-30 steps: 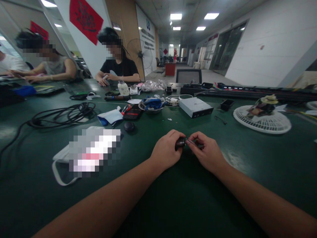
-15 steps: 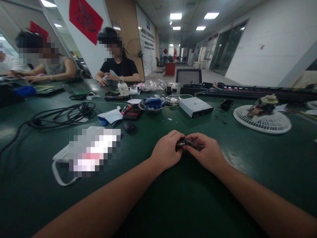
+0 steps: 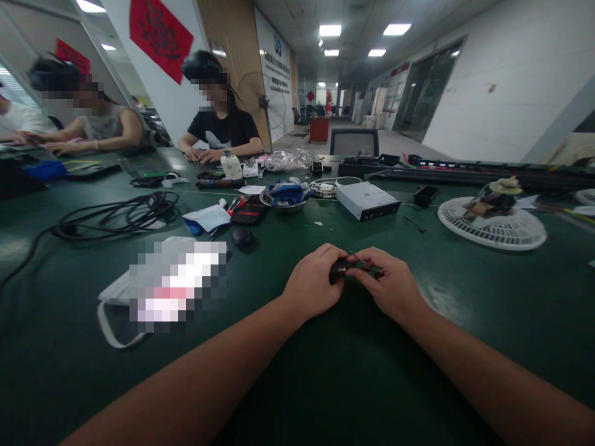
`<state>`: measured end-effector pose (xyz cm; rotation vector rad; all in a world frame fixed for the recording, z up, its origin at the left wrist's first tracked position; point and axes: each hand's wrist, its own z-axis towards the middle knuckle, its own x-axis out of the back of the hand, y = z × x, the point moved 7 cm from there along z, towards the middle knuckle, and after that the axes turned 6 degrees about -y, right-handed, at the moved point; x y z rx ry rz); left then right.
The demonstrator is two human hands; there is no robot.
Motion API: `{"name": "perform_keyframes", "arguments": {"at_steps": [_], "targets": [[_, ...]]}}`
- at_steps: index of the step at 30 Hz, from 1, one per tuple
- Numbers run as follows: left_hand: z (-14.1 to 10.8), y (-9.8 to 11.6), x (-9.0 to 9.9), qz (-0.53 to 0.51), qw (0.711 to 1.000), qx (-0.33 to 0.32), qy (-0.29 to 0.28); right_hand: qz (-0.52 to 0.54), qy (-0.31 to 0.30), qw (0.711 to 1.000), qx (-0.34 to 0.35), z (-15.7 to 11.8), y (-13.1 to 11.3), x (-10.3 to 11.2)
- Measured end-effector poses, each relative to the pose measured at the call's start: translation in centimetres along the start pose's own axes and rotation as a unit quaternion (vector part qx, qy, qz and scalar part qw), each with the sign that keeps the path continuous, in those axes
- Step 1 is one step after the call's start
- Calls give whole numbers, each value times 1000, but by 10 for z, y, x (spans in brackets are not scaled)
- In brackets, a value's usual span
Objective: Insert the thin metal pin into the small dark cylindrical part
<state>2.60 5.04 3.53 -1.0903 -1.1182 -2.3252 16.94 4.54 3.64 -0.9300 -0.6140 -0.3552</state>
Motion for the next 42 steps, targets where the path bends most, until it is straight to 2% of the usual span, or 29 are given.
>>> {"name": "perform_keyframes", "arguments": {"at_steps": [6,11,20,31,37,42], "targets": [[-1,4,-1,-9,1000,-15,-12,35,7,999,14,0,2,0],[-1,5,3,-34,999,-22,15,21,7,1000,17,-1,-1,0],[-1,3,3,-26,999,-20,12,34,16,999,-7,-3,5,0],[0,4,6,-27,999,-16,34,22,15,998,56,-1,-6,2],[0,3,6,-24,999,-13,26,11,14,999,27,-2,-6,3],[0,4,8,-28,999,-14,34,3,17,999,36,-3,-8,4]]}}
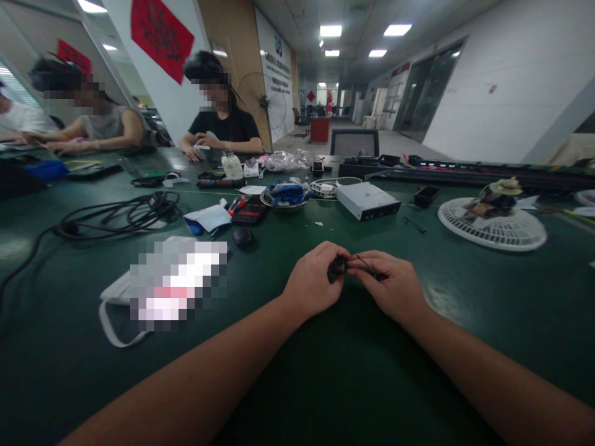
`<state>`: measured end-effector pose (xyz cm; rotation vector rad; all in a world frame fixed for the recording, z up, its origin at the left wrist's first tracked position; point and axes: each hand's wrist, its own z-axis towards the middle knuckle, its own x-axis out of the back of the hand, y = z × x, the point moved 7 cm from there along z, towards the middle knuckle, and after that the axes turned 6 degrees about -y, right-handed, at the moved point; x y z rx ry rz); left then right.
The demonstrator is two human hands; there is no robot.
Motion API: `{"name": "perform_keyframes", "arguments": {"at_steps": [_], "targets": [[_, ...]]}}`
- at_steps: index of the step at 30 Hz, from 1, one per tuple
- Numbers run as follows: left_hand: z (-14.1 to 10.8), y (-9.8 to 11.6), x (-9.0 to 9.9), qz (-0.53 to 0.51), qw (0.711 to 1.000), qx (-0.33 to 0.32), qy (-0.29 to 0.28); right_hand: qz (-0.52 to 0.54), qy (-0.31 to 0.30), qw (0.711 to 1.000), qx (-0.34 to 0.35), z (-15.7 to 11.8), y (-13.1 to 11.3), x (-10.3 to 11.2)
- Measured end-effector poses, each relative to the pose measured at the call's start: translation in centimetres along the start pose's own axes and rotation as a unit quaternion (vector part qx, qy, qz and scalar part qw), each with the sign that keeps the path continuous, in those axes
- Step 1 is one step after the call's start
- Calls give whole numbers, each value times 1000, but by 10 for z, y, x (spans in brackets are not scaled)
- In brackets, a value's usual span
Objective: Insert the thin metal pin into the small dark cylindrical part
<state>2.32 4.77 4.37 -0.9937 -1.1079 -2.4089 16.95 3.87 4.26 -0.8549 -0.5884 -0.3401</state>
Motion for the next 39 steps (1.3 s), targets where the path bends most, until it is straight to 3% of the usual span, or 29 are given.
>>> {"name": "perform_keyframes", "arguments": {"at_steps": [8,19,29,39], "targets": [[0,1,-2,-7,1000,-1,-5,9,17,999,-27,0,2,1],[0,-4,-3,-4,1000,11,-8,5,-13,1000,-25,2,4,-3],[-1,0,-4,3,1000,-5,-20,27,-3,993,-114,-3,23,-5],[0,-1,-3,11,1000,5,-24,8,-21,999,-35,3,9,-5]]}}
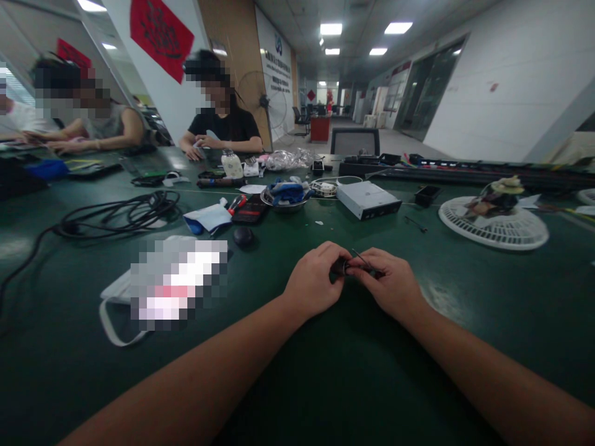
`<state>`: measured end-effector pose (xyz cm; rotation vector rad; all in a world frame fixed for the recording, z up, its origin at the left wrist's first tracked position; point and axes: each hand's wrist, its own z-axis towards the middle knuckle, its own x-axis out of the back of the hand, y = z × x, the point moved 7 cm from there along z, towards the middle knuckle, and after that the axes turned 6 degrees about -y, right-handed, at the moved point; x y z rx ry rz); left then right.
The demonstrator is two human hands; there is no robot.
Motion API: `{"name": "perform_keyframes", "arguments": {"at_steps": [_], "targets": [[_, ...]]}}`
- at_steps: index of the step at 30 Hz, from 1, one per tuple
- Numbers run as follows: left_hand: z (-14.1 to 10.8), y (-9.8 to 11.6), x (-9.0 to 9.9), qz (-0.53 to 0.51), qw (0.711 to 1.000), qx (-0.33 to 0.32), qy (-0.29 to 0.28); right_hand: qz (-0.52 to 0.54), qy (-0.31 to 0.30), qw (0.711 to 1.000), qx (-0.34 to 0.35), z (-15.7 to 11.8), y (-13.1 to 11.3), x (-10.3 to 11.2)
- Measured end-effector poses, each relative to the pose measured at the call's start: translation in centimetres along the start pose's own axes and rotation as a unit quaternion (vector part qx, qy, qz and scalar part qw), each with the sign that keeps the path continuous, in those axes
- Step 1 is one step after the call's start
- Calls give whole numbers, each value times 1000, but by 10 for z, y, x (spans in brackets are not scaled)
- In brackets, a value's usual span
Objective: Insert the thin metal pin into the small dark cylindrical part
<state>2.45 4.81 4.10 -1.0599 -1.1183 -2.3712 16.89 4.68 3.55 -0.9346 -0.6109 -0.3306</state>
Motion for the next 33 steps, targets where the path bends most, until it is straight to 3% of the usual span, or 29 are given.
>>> {"name": "perform_keyframes", "arguments": {"at_steps": [11,19,24,33], "targets": [[1,-2,-7,-3,999,-30,-21,-5,22,998,-59,-1,8,2],[-1,6,-3,-16,997,-71,-14,151,-41,974,-164,-3,27,-9],[-2,11,0,-20,995,-94,-1,251,-32,954,-163,1,27,-10],[-2,12,-3,-6,997,-79,-20,221,-35,961,-161,-2,23,-10]]}}
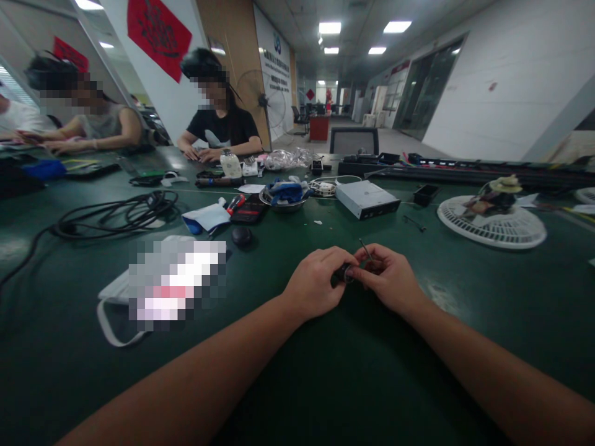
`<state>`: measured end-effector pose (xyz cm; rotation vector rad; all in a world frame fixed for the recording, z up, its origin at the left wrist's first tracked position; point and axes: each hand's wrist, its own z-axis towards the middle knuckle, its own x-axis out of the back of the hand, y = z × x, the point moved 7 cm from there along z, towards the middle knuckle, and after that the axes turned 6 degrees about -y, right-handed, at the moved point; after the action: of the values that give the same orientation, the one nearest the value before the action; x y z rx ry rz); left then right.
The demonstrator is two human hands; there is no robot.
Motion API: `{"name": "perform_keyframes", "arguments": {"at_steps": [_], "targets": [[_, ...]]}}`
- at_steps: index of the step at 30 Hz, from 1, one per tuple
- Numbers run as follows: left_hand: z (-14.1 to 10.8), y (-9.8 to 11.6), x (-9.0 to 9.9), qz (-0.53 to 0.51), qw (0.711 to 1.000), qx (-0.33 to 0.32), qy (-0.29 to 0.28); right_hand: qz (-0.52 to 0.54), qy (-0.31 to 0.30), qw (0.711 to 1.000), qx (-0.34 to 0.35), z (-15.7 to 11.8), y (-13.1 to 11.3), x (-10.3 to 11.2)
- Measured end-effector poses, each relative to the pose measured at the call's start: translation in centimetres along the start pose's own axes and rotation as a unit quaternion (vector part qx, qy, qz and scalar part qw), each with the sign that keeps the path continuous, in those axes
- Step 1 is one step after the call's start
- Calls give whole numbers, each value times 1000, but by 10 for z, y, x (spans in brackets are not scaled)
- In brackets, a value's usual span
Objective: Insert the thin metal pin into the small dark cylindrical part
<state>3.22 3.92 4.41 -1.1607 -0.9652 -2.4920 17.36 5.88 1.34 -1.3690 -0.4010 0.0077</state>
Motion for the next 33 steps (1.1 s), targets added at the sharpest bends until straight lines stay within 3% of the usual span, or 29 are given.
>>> {"name": "perform_keyframes", "arguments": {"at_steps": [12,17,22,33], "targets": [[-2,-7,2,-10,999,41,33,5,11,1000,19,0,-2,2],[-2,-4,2,-5,999,28,30,28,-3,998,47,2,-4,5],[-1,-2,2,-14,1000,-2,22,-7,-25,1000,15,2,-1,1],[-1,-6,1,-4,1000,29,9,-93,-16,995,7,0,-3,-2]]}}
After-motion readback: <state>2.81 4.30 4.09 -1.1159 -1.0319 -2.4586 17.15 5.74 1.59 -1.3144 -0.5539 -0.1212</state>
